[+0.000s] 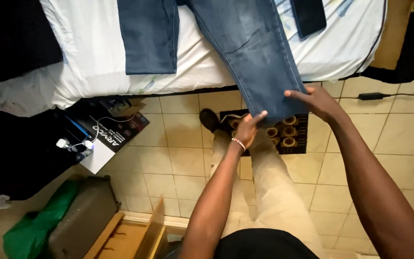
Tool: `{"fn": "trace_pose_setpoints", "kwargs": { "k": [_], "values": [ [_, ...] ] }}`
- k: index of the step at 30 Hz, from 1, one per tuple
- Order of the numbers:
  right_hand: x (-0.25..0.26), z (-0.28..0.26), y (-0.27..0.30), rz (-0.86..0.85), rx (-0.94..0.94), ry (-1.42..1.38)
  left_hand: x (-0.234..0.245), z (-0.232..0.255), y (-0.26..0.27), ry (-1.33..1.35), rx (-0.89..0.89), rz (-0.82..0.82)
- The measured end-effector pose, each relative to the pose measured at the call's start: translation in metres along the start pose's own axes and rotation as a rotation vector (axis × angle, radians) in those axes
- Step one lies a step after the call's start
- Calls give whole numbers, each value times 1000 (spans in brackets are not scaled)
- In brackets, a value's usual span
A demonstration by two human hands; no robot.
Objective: Folding various items of clothing including a sweatshirt, boxers, and jeans and placing them into a suitcase.
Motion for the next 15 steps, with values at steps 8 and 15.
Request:
{"fn": "trace_pose_setpoints", "kwargs": {
  "k": [8, 15],
  "values": [
    [19, 61, 37, 52, -25, 158, -31, -39, 50, 26, 136, -79],
    [26, 75, 88, -27, -100, 54, -77, 1, 92, 302, 184, -53]
  ]
}}
Point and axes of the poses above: each hand's wrist, its own y-axis away from the middle knuckle, its own x-axis out of the back of the hand, z = x × y, the point moved 1 cm from there along -y, towards the middle knuckle, and after that the axes turned 4 degrees about -z, right-handed, at the moved point
